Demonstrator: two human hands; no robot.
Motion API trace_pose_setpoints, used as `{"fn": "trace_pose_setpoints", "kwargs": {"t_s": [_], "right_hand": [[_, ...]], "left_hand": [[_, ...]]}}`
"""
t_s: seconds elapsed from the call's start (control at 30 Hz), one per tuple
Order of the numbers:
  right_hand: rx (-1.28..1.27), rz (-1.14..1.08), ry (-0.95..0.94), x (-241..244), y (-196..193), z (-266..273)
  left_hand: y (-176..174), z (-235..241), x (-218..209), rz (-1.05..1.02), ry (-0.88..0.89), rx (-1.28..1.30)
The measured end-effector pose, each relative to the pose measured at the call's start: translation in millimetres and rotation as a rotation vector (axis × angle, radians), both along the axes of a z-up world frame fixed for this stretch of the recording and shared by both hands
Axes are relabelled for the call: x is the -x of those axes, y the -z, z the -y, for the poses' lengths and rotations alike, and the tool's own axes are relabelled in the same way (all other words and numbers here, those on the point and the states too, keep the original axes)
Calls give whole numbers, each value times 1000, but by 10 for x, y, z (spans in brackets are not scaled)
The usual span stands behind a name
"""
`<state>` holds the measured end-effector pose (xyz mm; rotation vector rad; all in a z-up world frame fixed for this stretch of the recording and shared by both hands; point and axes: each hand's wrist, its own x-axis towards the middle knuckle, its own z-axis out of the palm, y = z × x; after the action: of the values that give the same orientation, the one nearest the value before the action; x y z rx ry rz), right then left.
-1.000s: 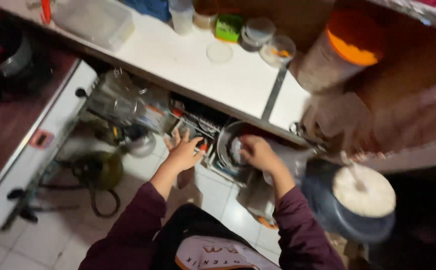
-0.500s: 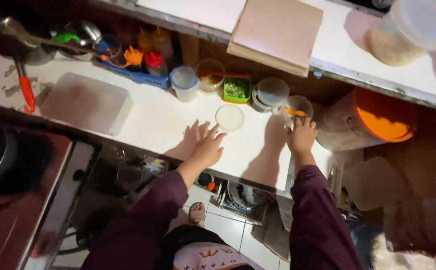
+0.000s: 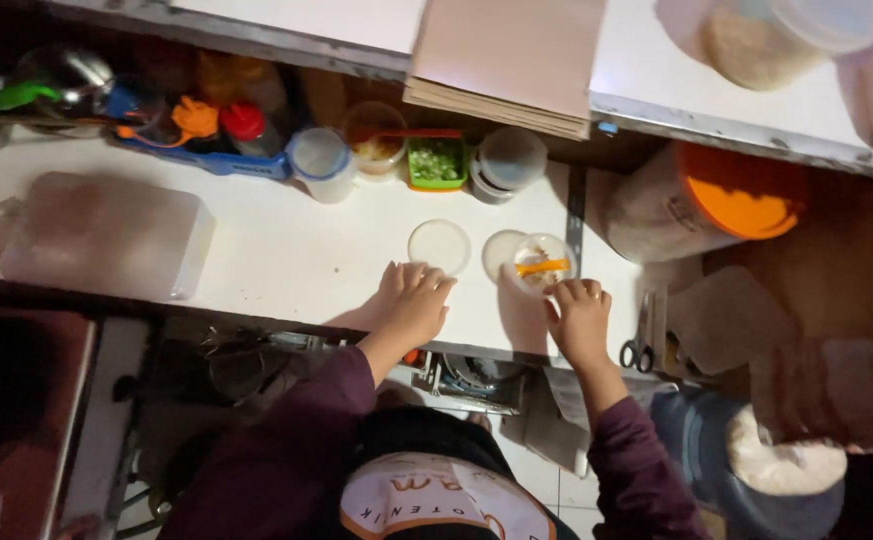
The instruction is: Washing a knife and then filling plastic containers with fried food items using a spoon.
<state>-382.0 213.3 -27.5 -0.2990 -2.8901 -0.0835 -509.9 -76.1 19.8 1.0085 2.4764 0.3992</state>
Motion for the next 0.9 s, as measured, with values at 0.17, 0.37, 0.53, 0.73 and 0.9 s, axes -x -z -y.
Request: {"fn": "trace_pose_setpoints", "kwargs": {"t_s": [0.17, 0.37, 0.53, 0.73, 0.9], "right_hand": [[14, -233, -14, -568, -57, -20], [46, -278, 38, -853, -202, -341], [83, -265, 22, -1003, -138, -705], [140, -232, -66, -1118, 40, -977], [156, -245, -132, -1178, 29, -1046]], "left_hand": [[187, -250, -347, -35, 85, -56], [-205, -674, -458, -132, -79, -69], [-347, -968, -360, 66, -263, 109], [-377, -1126, -403, 33, -330, 136], [-304, -1153, -549, -19, -351, 96]]}}
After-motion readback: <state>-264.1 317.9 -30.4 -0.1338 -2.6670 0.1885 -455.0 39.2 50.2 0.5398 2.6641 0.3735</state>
